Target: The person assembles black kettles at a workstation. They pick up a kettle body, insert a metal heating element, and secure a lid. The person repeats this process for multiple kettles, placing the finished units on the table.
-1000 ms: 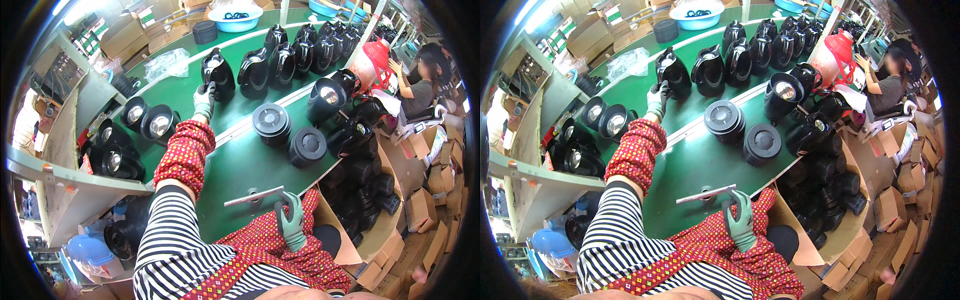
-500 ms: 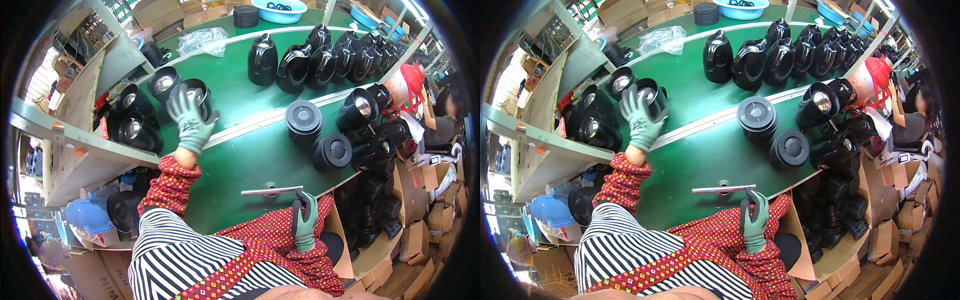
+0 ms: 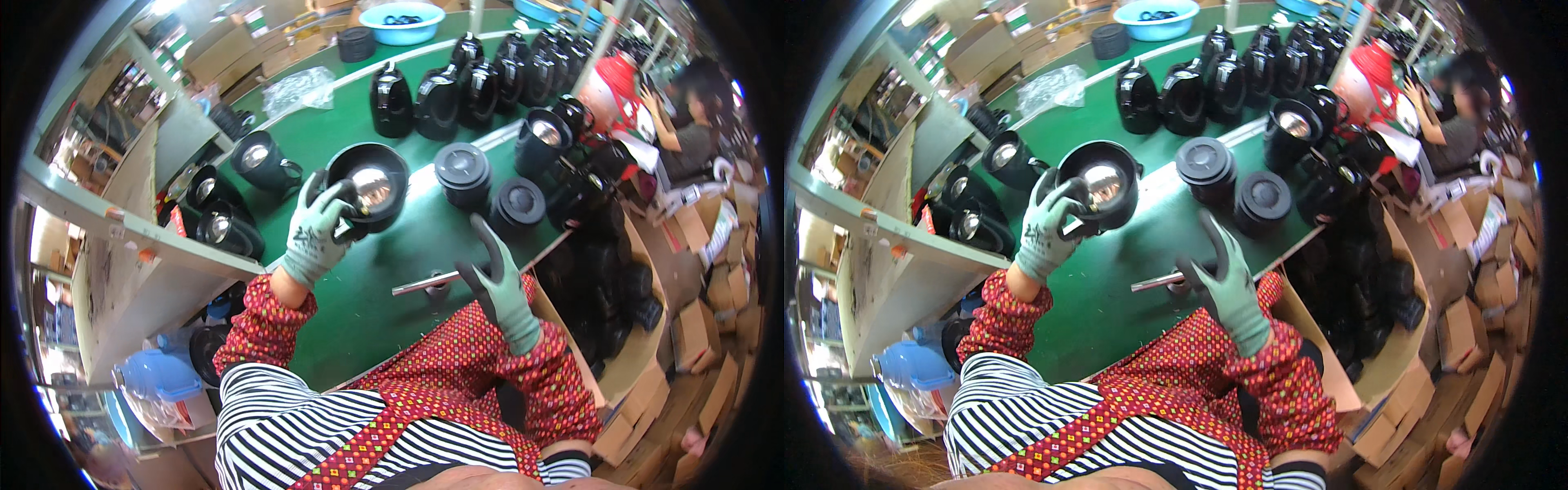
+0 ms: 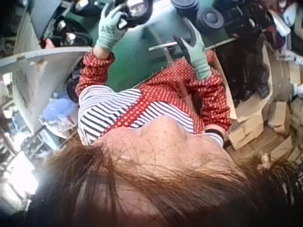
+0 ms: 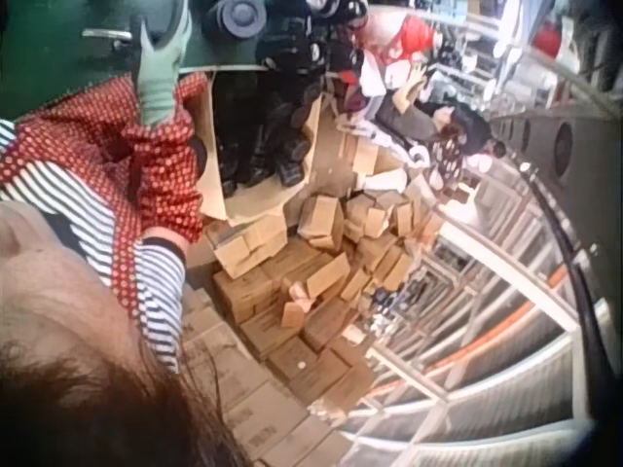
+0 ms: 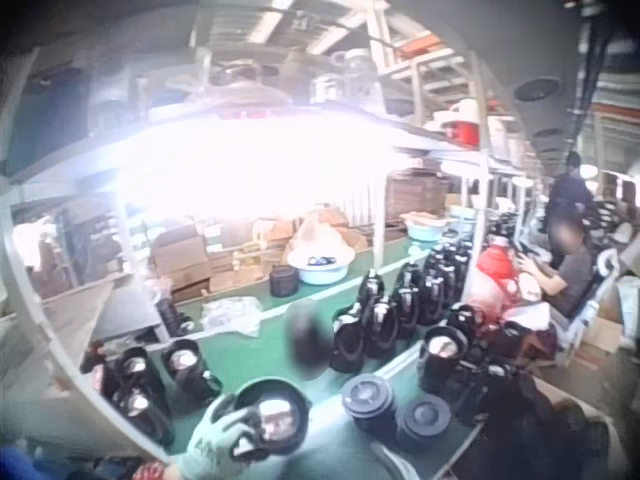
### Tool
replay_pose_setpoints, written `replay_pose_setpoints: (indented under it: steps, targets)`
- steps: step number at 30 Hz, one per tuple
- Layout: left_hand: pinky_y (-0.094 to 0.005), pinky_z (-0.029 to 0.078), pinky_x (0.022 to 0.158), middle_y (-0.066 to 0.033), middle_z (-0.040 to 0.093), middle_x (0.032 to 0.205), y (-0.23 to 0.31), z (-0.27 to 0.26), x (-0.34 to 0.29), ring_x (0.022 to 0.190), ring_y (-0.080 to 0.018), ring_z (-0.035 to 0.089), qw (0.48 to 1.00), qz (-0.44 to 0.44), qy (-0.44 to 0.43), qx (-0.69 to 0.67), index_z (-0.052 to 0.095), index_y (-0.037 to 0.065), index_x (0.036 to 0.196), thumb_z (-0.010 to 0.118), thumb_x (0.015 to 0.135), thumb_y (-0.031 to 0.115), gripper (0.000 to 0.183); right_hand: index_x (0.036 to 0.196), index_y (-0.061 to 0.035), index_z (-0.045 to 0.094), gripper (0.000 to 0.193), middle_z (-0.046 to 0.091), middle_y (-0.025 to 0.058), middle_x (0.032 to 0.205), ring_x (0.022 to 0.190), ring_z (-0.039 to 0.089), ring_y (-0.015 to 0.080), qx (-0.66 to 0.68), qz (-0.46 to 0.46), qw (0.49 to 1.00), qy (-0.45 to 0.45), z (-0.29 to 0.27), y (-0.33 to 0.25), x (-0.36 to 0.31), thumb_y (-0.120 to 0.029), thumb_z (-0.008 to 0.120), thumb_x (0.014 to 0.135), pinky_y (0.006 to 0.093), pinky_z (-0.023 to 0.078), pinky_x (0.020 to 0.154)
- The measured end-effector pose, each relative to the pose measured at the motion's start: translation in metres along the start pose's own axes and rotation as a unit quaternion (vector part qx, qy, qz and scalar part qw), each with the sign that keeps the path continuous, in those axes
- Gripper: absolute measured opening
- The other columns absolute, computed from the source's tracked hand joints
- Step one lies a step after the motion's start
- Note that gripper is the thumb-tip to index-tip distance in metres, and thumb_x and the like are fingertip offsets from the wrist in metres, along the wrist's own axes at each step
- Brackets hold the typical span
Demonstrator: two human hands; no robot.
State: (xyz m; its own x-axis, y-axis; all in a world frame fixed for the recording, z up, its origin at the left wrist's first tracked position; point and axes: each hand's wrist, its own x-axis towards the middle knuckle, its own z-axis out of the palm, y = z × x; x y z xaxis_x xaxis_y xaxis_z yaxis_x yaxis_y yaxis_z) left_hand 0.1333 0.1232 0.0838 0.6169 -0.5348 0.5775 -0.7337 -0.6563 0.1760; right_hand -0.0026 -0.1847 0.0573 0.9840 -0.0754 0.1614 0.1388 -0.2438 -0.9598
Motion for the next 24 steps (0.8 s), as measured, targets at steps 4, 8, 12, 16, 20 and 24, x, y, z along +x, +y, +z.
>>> replay_pose_setpoints:
  steps: [4, 8, 12, 16, 20, 24]
  targets:
    - [-0.058, 0.049, 0.115, -0.0134, 0.066, 0.14, 0.074, -0.02, 0.018, 0.144, -0.0532, 0.047, 0.987, 0.103, -0.102, -0.062, 0.071, 0.009, 0.097, 0.095, 0.06, 0.019, 0.046, 0.159, -0.0039, 0.043, 0.082, 0.058, 0.0163, 0.147, 0.116, 0.066, 0.0184, 0.183, 0.255, 0.948, -0.047, -0.013, -0.043, 0.019, -0.042, 0.08, 0.097, 0.031, 0.059, 0.088]
    - [-0.058, 0.048, 0.115, -0.0152, 0.063, 0.145, 0.117, -0.019, 0.026, 0.143, -0.0515, 0.049, 0.962, 0.221, -0.109, -0.113, 0.076, 0.01, 0.116, 0.093, 0.067, 0.022, 0.053, 0.152, -0.0023, 0.05, 0.066, 0.063, 0.0103, 0.14, 0.121, 0.066, 0.0189, 0.337, 0.191, 0.92, -0.058, -0.032, -0.025, -0.016, -0.037, 0.075, 0.101, 0.0337, 0.059, 0.099]
    - [-0.0475, 0.044, 0.117, -0.0208, 0.036, 0.167, 0.089, 0.006, 0.016, 0.147, -0.0355, 0.048, 0.929, 0.005, -0.05, -0.366, 0.039, -0.001, 0.16, 0.075, 0.091, 0.006, 0.078, 0.154, -0.0006, 0.047, 0.059, 0.062, 0.0153, 0.145, 0.129, 0.065, 0.0271, 0.438, 0.209, 0.874, -0.017, -0.068, 0.001, -0.074, -0.033, 0.063, 0.108, 0.0447, 0.056, 0.107]
    - [-0.0452, 0.043, 0.12, -0.0153, 0.034, 0.169, 0.06, 0.077, -0.025, 0.15, -0.0273, 0.044, 0.669, -0.277, -0.212, -0.657, 0.026, 0.006, 0.168, 0.077, 0.095, 0.013, 0.09, 0.152, -0.0017, 0.051, 0.066, 0.064, 0.0142, 0.144, 0.129, 0.065, 0.0275, 0.517, 0.177, 0.836, -0.042, -0.087, 0.035, -0.113, -0.047, 0.062, 0.105, 0.0455, 0.056, 0.106]
    - [-0.0455, 0.037, 0.125, -0.0197, 0.034, 0.169, 0.114, 0.079, -0.025, 0.151, -0.03, 0.043, 0.569, -0.168, -0.308, -0.744, 0.015, 0.004, 0.17, 0.09, 0.083, 0.027, 0.117, 0.147, 0.001, 0.055, 0.064, 0.067, 0.0147, 0.14, 0.123, 0.067, 0.0244, 0.144, 0.09, 0.979, -0.112, -0.08, 0.052, -0.119, -0.037, 0.073, 0.099, 0.0411, 0.056, 0.104]
    - [-0.0445, 0.04, 0.124, -0.0223, 0.042, 0.164, 0.128, 0.078, -0.028, 0.146, -0.0303, 0.049, 0.425, -0.288, -0.233, -0.826, 0.027, -0.002, 0.165, 0.082, 0.091, 0.017, 0.094, 0.15, 0.002, 0.052, 0.069, 0.065, 0.0116, 0.142, 0.126, 0.065, 0.0224, 0.472, 0.244, 0.821, -0.206, -0.078, 0.02, -0.075, -0.039, 0.075, 0.099, 0.0382, 0.054, 0.106]
